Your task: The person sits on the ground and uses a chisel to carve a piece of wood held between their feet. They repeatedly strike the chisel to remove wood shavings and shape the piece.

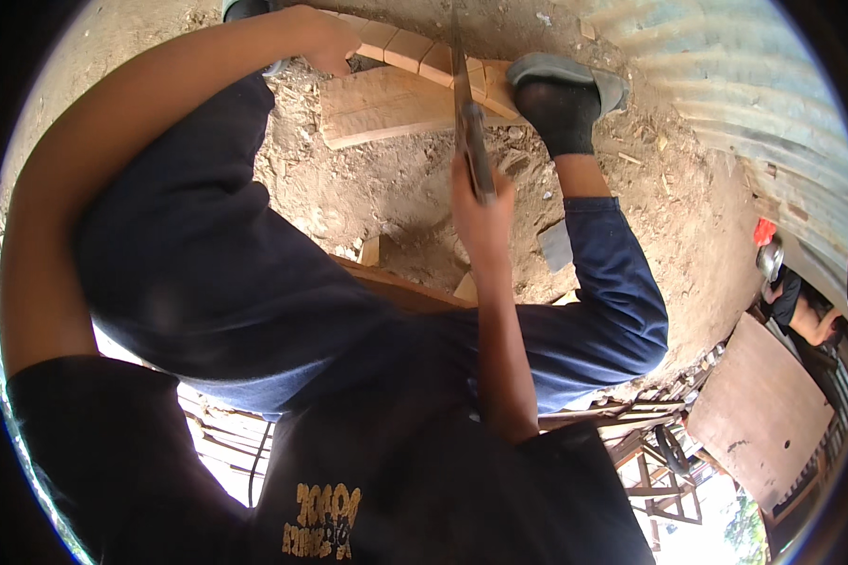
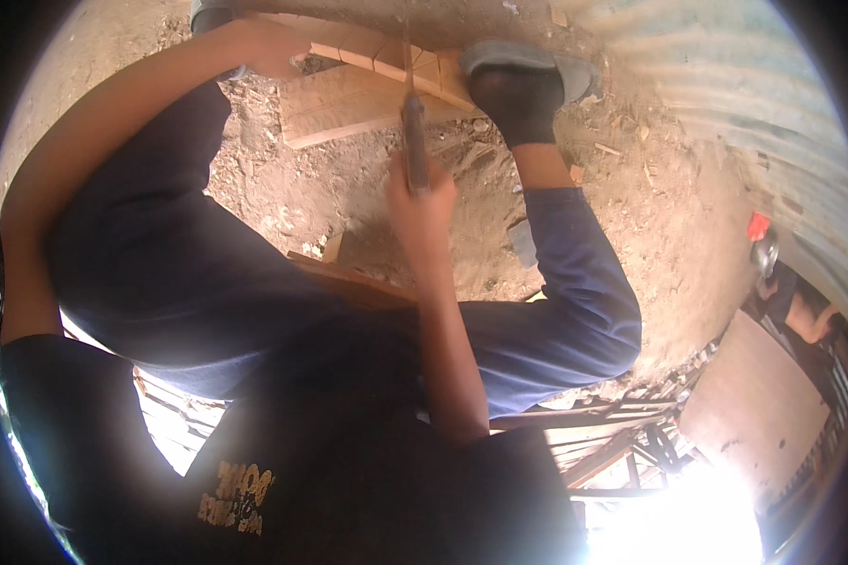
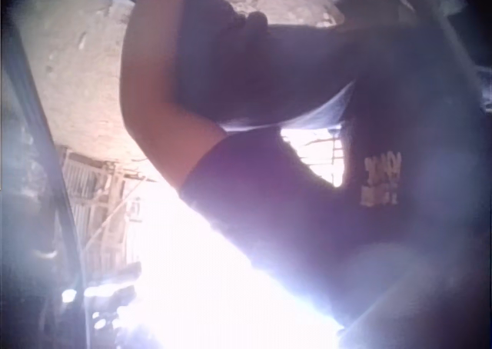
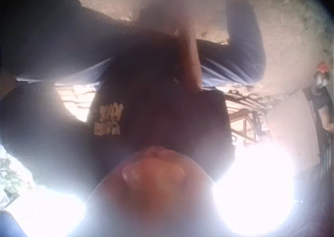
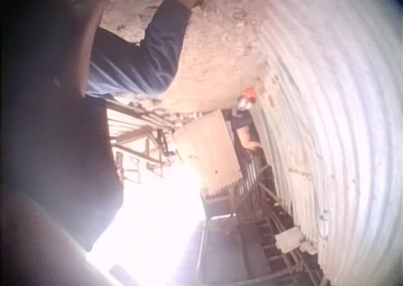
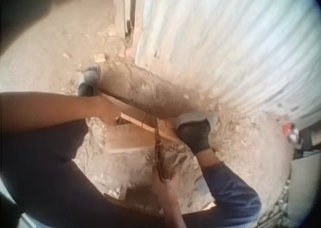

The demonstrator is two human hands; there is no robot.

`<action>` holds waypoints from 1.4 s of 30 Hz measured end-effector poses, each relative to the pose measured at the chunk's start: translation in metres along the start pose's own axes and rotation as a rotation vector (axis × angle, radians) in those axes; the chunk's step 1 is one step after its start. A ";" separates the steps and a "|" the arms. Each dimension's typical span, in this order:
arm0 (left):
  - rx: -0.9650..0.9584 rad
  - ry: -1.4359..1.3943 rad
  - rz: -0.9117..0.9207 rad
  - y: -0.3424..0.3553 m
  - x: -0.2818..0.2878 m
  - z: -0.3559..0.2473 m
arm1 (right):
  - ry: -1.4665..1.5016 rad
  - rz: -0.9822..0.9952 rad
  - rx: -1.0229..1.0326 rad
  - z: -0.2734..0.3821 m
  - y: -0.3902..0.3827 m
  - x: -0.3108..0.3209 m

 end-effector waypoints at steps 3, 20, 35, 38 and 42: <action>0.054 0.033 0.084 -0.008 0.001 0.002 | -0.043 -0.012 0.027 -0.007 -0.050 0.026; -0.098 0.162 0.179 0.016 -0.034 0.022 | -0.095 -0.031 0.069 -0.005 -0.040 0.026; -0.246 0.194 -0.108 -0.005 -0.047 0.016 | -0.023 -0.025 -0.026 -0.001 -0.006 -0.007; -0.198 0.007 -0.065 0.016 -0.014 -0.003 | -0.008 -0.043 -0.007 0.001 0.014 -0.005; -0.187 -0.098 -0.099 0.012 -0.060 0.026 | -0.069 -0.029 0.064 -0.001 -0.067 0.032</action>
Point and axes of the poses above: each hand's wrist, its own y-axis towards the middle knuckle, its own x-axis out of the back of the hand, z = x × y, the point moved 4 cm from there along y, towards the middle knuckle, and after that the axes turned 14 degrees about -z, right-handed, at the moved point
